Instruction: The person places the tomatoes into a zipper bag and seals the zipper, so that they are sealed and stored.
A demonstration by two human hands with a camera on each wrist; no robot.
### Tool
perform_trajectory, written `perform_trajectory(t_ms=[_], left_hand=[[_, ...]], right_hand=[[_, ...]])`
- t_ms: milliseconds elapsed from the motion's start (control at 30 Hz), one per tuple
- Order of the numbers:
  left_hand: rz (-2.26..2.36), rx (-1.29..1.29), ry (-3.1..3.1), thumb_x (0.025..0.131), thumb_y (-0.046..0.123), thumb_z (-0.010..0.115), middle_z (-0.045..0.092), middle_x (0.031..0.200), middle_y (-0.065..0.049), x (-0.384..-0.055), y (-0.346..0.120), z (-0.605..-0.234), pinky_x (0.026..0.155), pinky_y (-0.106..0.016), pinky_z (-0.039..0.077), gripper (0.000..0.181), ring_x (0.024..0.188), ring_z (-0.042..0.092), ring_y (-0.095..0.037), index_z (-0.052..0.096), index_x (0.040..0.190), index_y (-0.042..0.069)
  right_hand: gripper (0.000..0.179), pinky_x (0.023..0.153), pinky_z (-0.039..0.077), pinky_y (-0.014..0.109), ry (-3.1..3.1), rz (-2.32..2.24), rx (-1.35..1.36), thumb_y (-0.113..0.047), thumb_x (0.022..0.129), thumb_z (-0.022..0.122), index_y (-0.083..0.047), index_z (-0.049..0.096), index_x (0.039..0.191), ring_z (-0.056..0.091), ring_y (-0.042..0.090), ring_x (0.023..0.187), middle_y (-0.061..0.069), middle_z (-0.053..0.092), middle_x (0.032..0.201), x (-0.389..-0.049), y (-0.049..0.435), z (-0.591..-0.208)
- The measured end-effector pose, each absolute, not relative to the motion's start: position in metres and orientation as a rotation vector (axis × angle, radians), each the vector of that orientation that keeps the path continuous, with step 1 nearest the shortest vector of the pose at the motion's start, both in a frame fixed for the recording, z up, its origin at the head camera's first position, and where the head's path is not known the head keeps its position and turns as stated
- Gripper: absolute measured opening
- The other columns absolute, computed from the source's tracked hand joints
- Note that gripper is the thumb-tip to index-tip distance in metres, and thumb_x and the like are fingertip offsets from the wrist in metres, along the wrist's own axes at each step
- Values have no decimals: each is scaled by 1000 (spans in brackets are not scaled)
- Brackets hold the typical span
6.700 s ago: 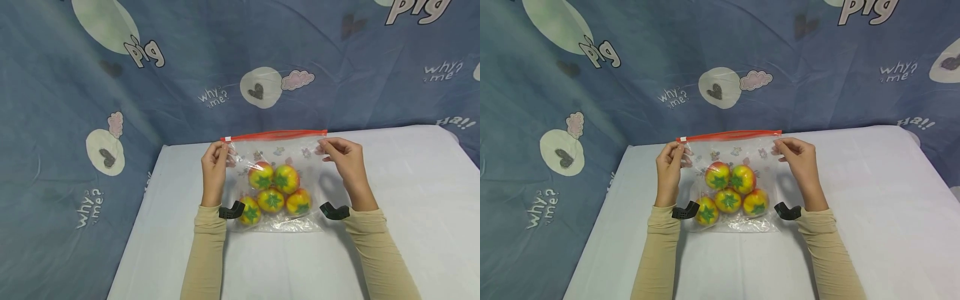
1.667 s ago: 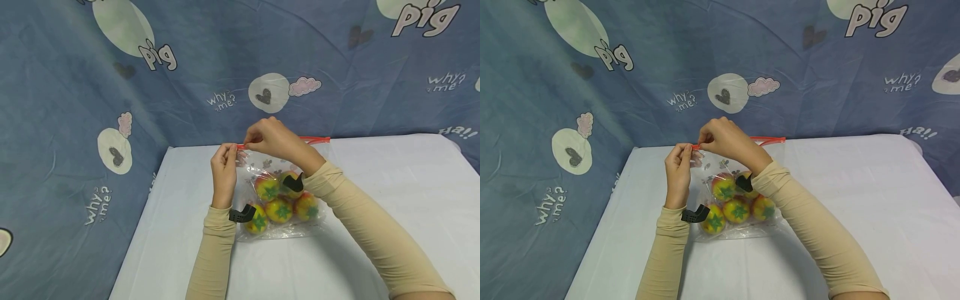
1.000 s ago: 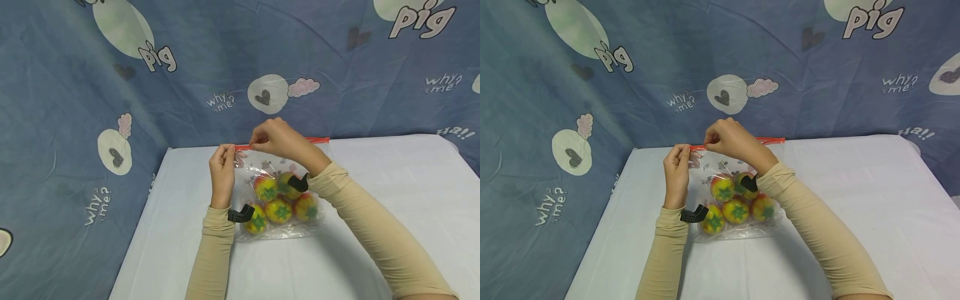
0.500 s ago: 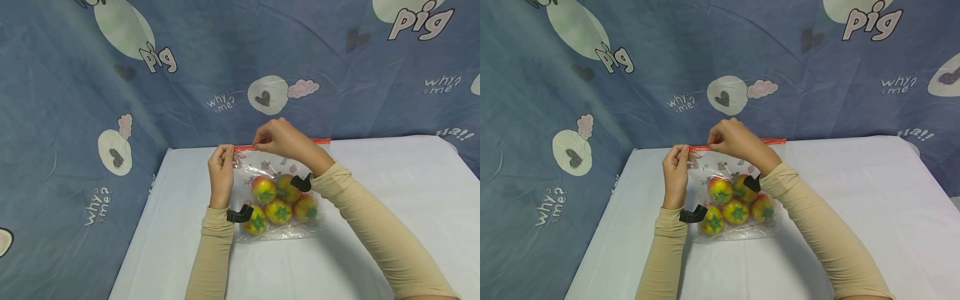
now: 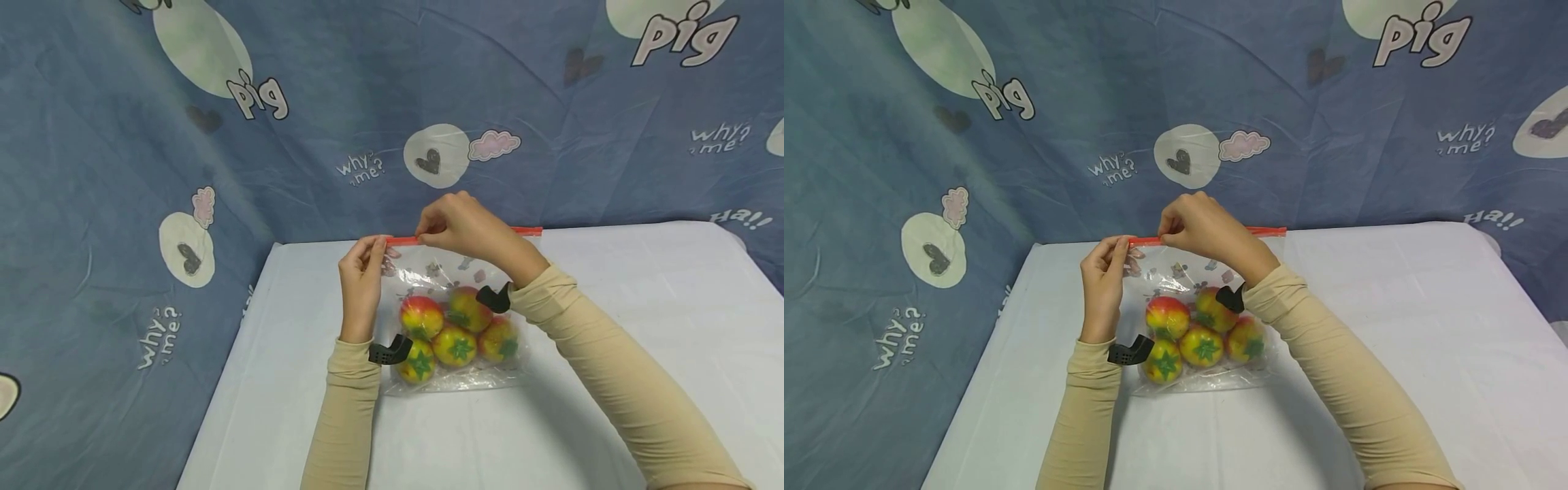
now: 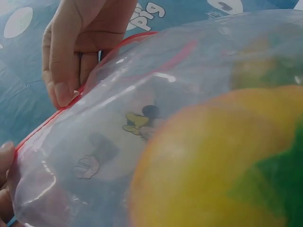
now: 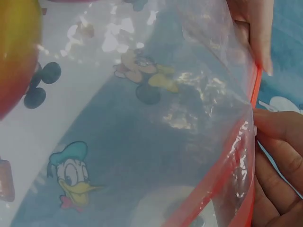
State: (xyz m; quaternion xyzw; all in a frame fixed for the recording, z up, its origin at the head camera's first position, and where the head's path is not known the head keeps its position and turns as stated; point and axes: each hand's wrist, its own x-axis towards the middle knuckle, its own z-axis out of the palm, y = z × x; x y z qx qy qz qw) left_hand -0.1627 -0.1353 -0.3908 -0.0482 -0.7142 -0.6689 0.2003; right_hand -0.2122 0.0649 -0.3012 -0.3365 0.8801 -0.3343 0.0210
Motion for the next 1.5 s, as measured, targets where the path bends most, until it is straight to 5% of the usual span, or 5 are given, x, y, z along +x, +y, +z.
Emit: perform_trajectory(t_ms=[367, 900, 1500], left_hand=[[-1827, -145, -1989, 104, 26, 62, 71, 81, -11, -162, -135, -390, 63, -19, 57, 31, 67, 64, -10, 72, 98, -3], [-1846, -73, -1995, 105, 12, 59, 70, 87, -30, -162, -135, -387, 62, -15, 53, 29, 66, 61, -11, 68, 103, -15], [-1810, -116, -1991, 104, 26, 62, 72, 86, -26, -162, -138, -389, 61, -18, 55, 33, 64, 62, -10, 73, 102, -5]], right_hand=[[6, 74, 63, 32, 2672, -1070, -1076, -13, 92, 77, -12, 81, 87, 74, 10, 76, 0, 80, 85, -215, 69, -301], [5, 74, 63, 32, 2667, -1072, -1028, -14, 91, 77, -13, 81, 88, 74, 10, 77, 1, 80, 86, -216, 81, -301], [5, 75, 62, 33, 2672, -1072, -995, -15, 91, 78, -12, 81, 88, 74, 13, 79, 2, 80, 86, -215, 95, -304]])
